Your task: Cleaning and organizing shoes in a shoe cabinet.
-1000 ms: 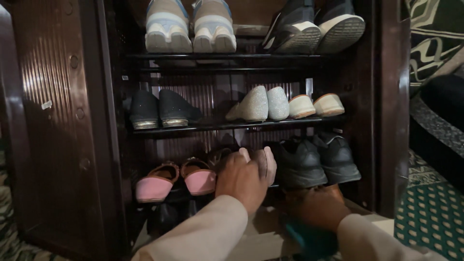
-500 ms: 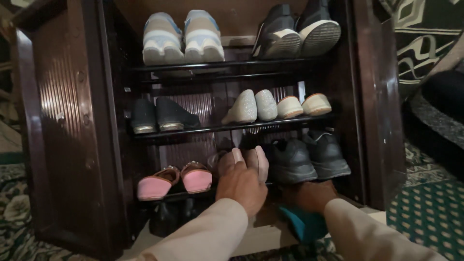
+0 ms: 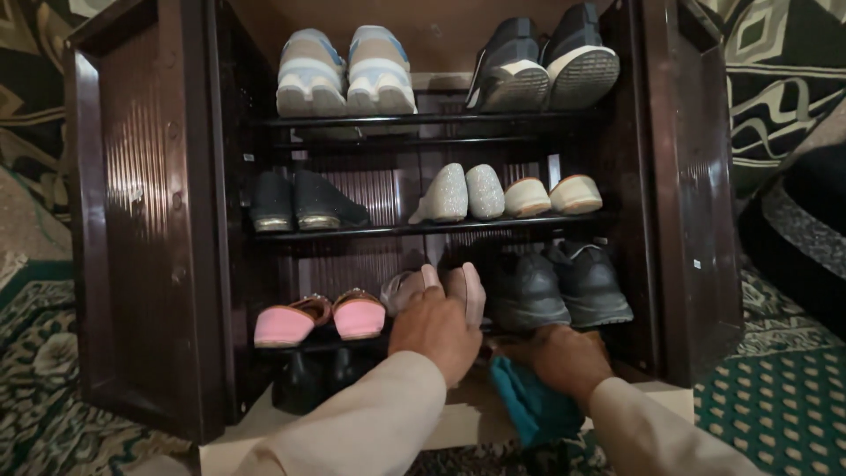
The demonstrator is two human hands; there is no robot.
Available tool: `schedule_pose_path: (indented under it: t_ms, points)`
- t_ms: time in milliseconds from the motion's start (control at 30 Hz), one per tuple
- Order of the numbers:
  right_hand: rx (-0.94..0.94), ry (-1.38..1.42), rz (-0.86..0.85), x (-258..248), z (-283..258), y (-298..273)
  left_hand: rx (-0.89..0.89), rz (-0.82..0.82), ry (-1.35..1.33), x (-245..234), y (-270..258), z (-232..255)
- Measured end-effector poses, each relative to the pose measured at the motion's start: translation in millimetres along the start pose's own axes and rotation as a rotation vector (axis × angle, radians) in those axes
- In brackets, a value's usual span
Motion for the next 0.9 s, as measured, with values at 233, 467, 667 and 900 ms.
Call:
schedule_pose_path:
  t_ms: [233, 467, 667, 900]
  points:
    - [-0.041, 0.138, 0.11, -24.7, -16.8, -21.4, -0.008, -0.059, -0.009, -10.5, -11.2, 9.3]
    - [0.0, 0.668, 0.135, -48.5, -18.6, -31.3, -0.011, -0.031, -0.111, -10.9, -11.4, 4.3]
    - [-0.027, 0.917, -0.068, -63.7, -42.7, -63.7, -0.033, -0.064, -0.253, -20.4, -21.6, 2.7]
    - [0.027, 0.465, 0.061, -109.1, -87.0, -154.3, -0.094, -0.274, -0.282, -11.8, -33.0, 1.2]
Point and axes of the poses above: each hand's wrist, its own y-axis towards the middle knuckle, its own x-axis out of the palm, z = x × y, the point moved 10 cm from there along y, towards the middle knuckle, and after that the axes turned 10 degrees about -z, right-handed, at the moved point
